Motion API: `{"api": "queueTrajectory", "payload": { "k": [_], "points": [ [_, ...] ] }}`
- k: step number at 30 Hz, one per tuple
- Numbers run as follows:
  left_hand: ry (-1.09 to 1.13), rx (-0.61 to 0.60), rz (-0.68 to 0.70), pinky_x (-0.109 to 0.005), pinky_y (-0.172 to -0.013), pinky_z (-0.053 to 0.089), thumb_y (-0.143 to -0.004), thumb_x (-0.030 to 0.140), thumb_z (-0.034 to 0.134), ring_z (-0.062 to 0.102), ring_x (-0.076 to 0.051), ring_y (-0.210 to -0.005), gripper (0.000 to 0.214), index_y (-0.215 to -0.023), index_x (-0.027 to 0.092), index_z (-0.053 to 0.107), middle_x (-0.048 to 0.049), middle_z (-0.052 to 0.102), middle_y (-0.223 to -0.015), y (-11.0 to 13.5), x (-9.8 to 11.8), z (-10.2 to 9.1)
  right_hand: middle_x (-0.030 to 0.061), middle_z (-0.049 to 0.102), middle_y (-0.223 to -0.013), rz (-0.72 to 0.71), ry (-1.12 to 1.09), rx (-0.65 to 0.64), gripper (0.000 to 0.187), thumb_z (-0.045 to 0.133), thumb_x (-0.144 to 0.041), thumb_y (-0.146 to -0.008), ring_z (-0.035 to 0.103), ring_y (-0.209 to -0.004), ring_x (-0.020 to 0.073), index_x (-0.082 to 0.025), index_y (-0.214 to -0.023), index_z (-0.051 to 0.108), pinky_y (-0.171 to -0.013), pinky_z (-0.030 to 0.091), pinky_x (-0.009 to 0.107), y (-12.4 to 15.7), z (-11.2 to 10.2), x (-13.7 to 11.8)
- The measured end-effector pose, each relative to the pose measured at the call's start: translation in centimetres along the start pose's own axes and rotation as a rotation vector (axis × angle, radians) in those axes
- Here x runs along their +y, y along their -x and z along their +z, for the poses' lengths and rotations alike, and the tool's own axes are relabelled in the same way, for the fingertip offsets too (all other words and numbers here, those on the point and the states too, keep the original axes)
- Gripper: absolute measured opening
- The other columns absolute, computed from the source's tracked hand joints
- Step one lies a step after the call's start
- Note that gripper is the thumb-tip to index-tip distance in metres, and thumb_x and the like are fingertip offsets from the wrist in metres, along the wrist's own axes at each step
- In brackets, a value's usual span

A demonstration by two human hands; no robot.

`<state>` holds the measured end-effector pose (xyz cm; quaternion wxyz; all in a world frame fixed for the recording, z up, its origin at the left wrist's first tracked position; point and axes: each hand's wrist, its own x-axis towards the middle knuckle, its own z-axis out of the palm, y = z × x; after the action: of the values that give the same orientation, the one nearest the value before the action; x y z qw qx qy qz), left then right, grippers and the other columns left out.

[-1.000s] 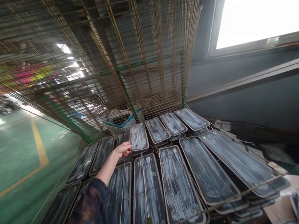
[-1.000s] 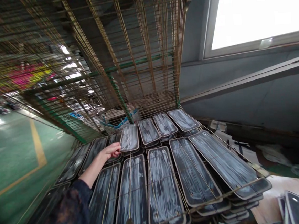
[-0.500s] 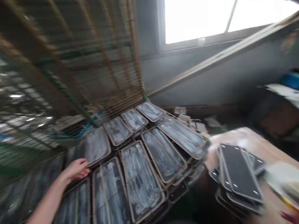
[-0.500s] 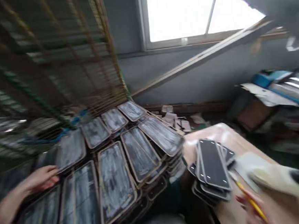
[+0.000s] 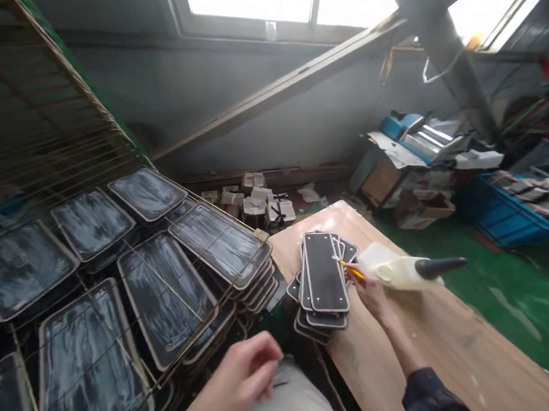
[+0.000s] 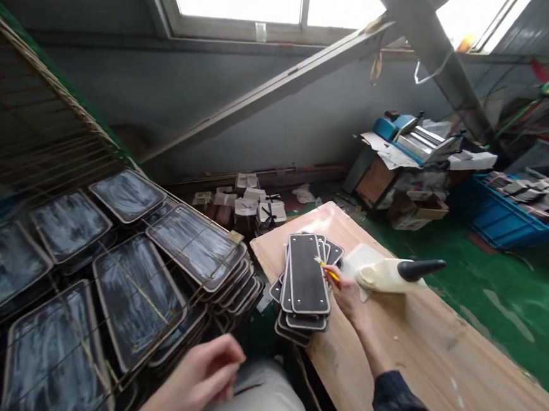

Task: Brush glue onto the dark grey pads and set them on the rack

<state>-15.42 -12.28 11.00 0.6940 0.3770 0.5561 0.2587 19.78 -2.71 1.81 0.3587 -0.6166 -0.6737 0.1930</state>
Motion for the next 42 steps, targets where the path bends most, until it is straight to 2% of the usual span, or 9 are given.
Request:
{"api": "queueTrajectory", "payload": {
  "k": [2, 5, 9, 13, 17, 26, 32, 38, 42],
  "points": [
    [-0.125, -0.105, 0.018, -0.022, -0.043, 0.043, -0.071, 0.027, 0.071, 0.057, -0.013, -0.045, 0.025, -0.089, 0.018, 0.057, 0.0022, 0.059, -0.060, -5.1, -0.9, 4.1, 0.0036, 0.069, -0.091, -0.060, 0.066, -0.030, 0.032, 0.042, -0.044, -0.098, 0.068, -0.078, 0.0218, -0.023, -0.112, 0.061, -0.062, 0.053, 0.028, -2.5, -0.2, 1.5],
    [-0.347, 0.039, -0.058, -0.020, -0.043, 0.042, -0.080, 0.030, 0.061, 0.059, -0.013, -0.045, 0.021, -0.093, 0.018, 0.050, 0.0032, 0.058, -0.057, -12.8, -2.9, 8.7, 0.0042, 0.070, -0.091, -0.146, 0.154, -0.052, 0.032, 0.039, -0.042, -0.099, 0.067, -0.075, 0.0213, -0.023, -0.109, 0.063, -0.061, 0.052, 0.027, -6.0, -0.1, 3.2],
    [-0.443, 0.138, -0.115, -0.019, -0.043, 0.039, -0.080, 0.034, 0.062, 0.057, -0.013, -0.039, 0.020, -0.085, 0.019, 0.050, 0.0049, 0.054, -0.045, -17.7, -5.4, 10.6, 0.0052, 0.070, -0.090, -0.186, 0.171, -0.074, 0.031, 0.040, -0.039, -0.099, 0.067, -0.075, 0.0216, -0.024, -0.107, 0.065, -0.064, 0.051, 0.027, -10.0, 0.8, 5.2],
    [-0.491, 0.212, -0.163, -0.020, -0.045, 0.040, -0.079, 0.037, 0.062, 0.058, -0.015, -0.038, 0.022, -0.077, 0.019, 0.050, 0.0049, 0.051, -0.038, -18.6, -6.8, 10.7, 0.0047, 0.070, -0.091, -0.216, 0.176, -0.106, 0.031, 0.039, -0.039, -0.099, 0.067, -0.075, 0.0221, -0.025, -0.108, 0.065, -0.064, 0.051, 0.028, -12.2, 1.8, 6.8],
    [-0.449, 0.237, -0.224, -0.019, -0.044, 0.043, -0.079, 0.036, 0.064, 0.061, -0.015, -0.041, 0.022, -0.076, 0.019, 0.051, 0.0018, 0.061, -0.048, -19.6, -7.7, 11.7, 0.0047, 0.070, -0.091, -0.236, 0.180, -0.153, 0.032, 0.038, -0.039, -0.099, 0.067, -0.072, 0.0230, -0.026, -0.108, 0.066, -0.062, 0.051, 0.030, -11.3, 1.8, 7.5],
    [-0.236, 0.226, -0.297, -0.019, -0.038, 0.046, -0.082, 0.034, 0.063, 0.066, -0.019, -0.046, 0.024, -0.081, 0.016, 0.048, -0.0014, 0.062, -0.050, -20.7, -9.0, 13.5, 0.0051, 0.068, -0.104, -0.190, 0.145, -0.380, 0.025, 0.042, -0.033, -0.098, 0.067, -0.082, 0.0226, -0.024, -0.110, 0.062, -0.066, 0.051, 0.028, -1.4, -1.5, 4.6],
    [-0.117, 0.197, -0.303, -0.020, -0.040, 0.048, -0.086, 0.024, 0.058, 0.067, -0.021, -0.049, 0.016, -0.088, 0.015, 0.045, 0.0000, 0.058, -0.044, -20.7, -8.4, 13.5, 0.0040, 0.068, -0.084, -0.002, -0.011, -0.585, 0.026, 0.040, -0.035, -0.098, 0.065, -0.073, 0.0202, -0.023, -0.106, 0.061, -0.064, 0.049, 0.027, 3.0, -4.2, 1.6],
    [-0.113, 0.150, -0.241, -0.014, -0.033, 0.037, -0.086, 0.022, 0.057, 0.055, -0.014, -0.033, 0.015, -0.078, 0.017, 0.045, 0.0061, 0.046, -0.032, -20.7, -8.5, 12.9, 0.0038, 0.065, -0.073, 0.228, -0.369, -0.822, 0.035, 0.042, -0.048, -0.097, 0.064, -0.066, 0.0182, -0.017, -0.104, 0.058, -0.062, 0.051, 0.027, 0.6, -5.6, 1.4],
    [-0.129, 0.118, -0.207, -0.013, -0.031, 0.032, -0.084, 0.019, 0.058, 0.048, -0.011, -0.027, 0.018, -0.073, 0.018, 0.044, 0.0063, 0.046, -0.031, -20.8, -8.6, 12.6, 0.0030, 0.065, -0.069, 0.163, -0.293, -0.658, 0.038, 0.046, -0.053, -0.094, 0.064, -0.062, 0.0190, -0.018, -0.098, 0.059, -0.057, 0.051, 0.027, -4.5, -3.8, 4.9]
  ]
}}
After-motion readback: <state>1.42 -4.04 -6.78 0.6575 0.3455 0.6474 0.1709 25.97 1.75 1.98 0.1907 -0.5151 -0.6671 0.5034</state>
